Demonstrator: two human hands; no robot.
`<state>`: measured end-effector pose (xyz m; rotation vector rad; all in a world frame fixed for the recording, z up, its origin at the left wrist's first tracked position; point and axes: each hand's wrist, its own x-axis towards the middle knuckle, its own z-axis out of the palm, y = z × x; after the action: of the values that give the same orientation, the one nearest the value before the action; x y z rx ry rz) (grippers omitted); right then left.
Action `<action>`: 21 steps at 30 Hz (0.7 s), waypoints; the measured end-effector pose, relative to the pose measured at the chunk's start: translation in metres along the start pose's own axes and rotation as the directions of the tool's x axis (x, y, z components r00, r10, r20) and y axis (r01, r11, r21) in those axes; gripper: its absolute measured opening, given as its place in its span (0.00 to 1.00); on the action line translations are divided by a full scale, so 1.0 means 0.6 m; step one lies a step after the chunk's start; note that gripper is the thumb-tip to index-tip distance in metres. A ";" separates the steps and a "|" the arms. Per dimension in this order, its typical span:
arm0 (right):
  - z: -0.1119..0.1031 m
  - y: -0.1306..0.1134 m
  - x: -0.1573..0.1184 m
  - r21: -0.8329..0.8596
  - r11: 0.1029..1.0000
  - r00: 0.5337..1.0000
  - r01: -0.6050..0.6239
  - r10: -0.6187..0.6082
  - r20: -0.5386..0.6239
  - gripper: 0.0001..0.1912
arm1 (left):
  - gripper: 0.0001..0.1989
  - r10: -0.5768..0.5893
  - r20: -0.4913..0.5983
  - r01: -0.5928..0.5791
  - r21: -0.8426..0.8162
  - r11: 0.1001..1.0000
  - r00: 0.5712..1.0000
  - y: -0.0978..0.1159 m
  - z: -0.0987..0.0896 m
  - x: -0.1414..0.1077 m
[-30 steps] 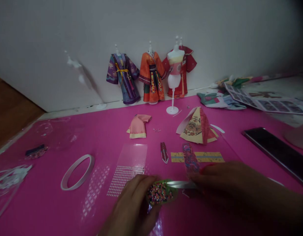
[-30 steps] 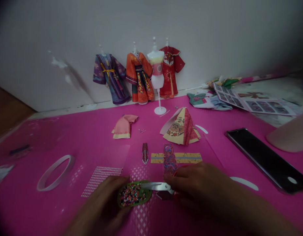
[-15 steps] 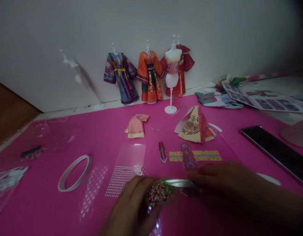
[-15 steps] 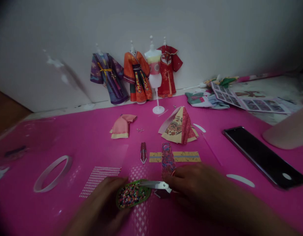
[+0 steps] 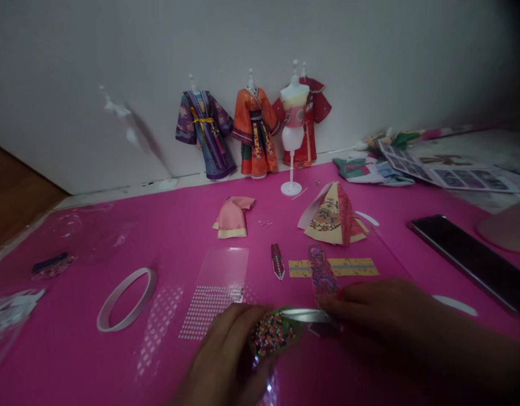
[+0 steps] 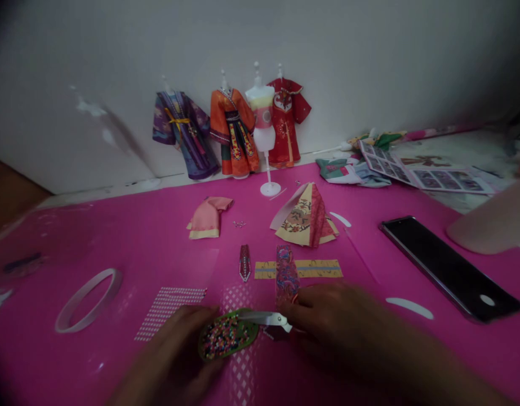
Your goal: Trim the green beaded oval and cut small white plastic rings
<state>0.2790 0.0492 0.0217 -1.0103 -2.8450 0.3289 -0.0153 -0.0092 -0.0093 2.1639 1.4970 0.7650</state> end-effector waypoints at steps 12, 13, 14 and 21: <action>-0.004 -0.004 0.003 0.005 1.000 0.999 -0.027 0.027 0.033 0.25 | 0.23 0.004 0.017 -0.004 0.018 1.000 1.000 0.000 -0.002 0.000; -0.003 -0.004 0.003 0.003 1.000 0.999 -0.029 0.029 0.028 0.25 | 0.23 0.008 0.019 -0.008 0.015 1.000 1.000 0.001 -0.003 0.000; -0.003 -0.004 0.003 -0.002 1.000 0.999 -0.029 0.029 0.026 0.25 | 0.23 0.012 0.012 -0.012 0.010 1.000 1.000 0.001 -0.002 0.001; -0.009 0.001 -0.002 0.036 0.999 1.000 0.008 -0.008 -0.011 0.24 | 0.22 0.014 0.012 -0.014 0.009 1.000 1.000 -0.001 -0.003 0.004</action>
<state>0.2812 0.0497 0.0269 -0.9910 -2.8217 0.3716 -0.0162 -0.0066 -0.0078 2.1844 1.4839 0.7499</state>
